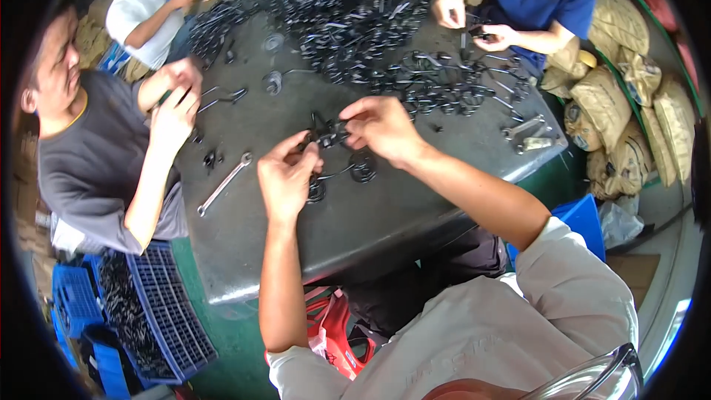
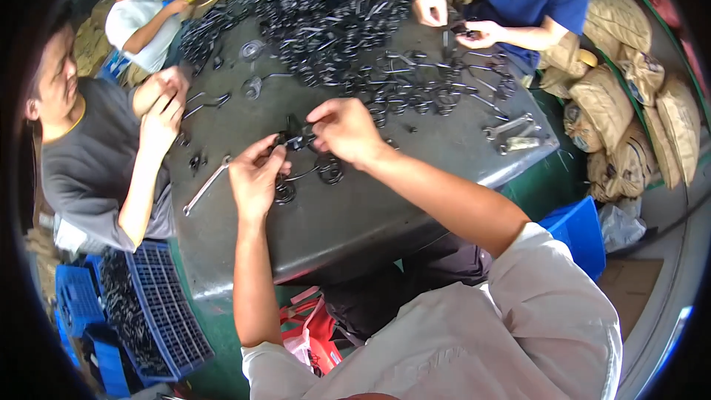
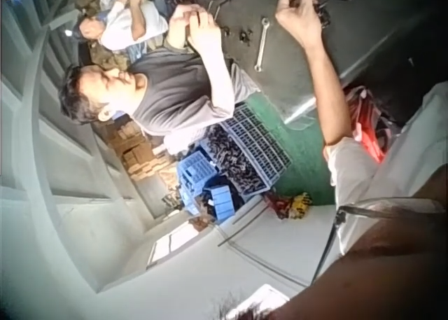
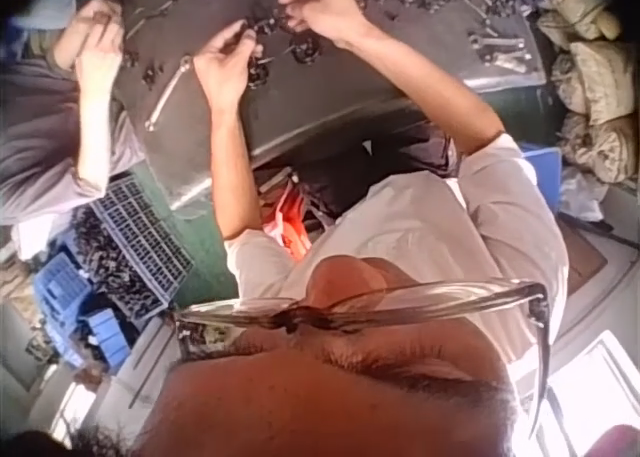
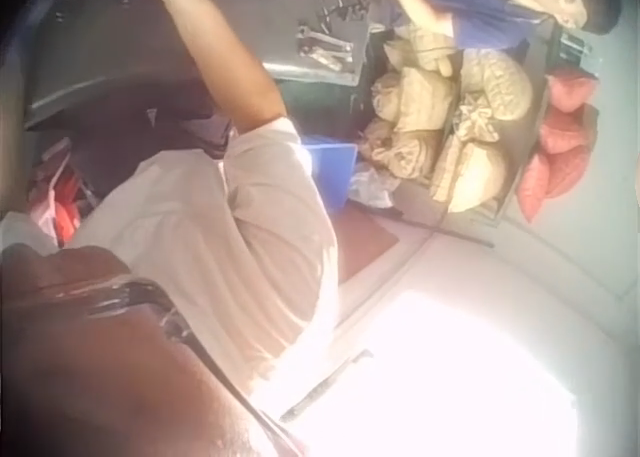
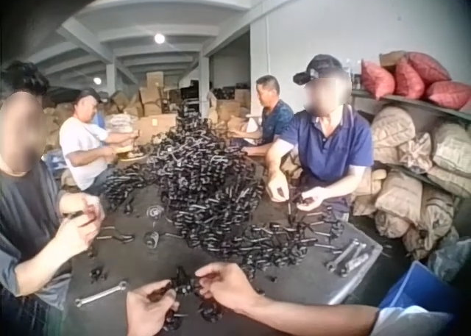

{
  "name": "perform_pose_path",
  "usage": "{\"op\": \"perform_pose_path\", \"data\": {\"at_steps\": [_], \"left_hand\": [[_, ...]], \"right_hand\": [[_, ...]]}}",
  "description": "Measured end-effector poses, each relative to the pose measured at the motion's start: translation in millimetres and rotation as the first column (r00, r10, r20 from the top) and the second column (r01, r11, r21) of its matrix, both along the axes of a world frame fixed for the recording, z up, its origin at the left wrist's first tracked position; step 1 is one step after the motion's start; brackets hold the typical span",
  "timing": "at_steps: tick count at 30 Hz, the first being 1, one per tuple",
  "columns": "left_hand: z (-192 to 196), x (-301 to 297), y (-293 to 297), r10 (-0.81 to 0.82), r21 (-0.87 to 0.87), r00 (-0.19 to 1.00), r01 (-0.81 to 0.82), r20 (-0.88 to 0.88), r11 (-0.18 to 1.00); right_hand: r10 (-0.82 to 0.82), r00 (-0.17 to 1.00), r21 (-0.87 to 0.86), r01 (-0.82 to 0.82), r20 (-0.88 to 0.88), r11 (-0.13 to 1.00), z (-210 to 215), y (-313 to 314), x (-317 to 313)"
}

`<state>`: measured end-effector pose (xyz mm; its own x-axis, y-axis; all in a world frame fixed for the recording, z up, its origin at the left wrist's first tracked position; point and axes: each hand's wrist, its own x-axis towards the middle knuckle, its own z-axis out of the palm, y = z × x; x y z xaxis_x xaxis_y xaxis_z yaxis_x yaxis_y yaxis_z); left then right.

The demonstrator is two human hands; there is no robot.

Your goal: Manually assembling wire frames with plastic housings and spring components at a shared workbench.

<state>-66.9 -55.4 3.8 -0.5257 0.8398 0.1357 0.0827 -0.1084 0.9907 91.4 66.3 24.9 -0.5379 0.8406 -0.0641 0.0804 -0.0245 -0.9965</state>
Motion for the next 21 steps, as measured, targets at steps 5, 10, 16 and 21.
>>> {"op": "perform_pose_path", "data": {"at_steps": [5,10,16,21], "left_hand": [[-5,-7,-6,0.037,-0.013,0.999,-0.037,-0.022,0.999],[0,-4,-1,0.013,-0.001,0.999,-0.013,-0.036,1.000],[1,-9,-11,0.053,-0.041,0.998,-0.054,-0.023,0.998],[-2,-3,-3,0.012,-0.003,1.000,-0.012,-0.004,1.000]], "right_hand": [[0.010,0.993,-0.050,-0.016,-0.120,0.999,-13,-10,-11],[-0.030,1.000,0.139,0.031,-0.004,0.990,6,-16,0],[-0.004,1.000,0.176,0.002,0.014,0.984,8,-18,-4],[-0.008,1.000,0.099,0.010,-0.022,0.995,2,-9,-1]]}}
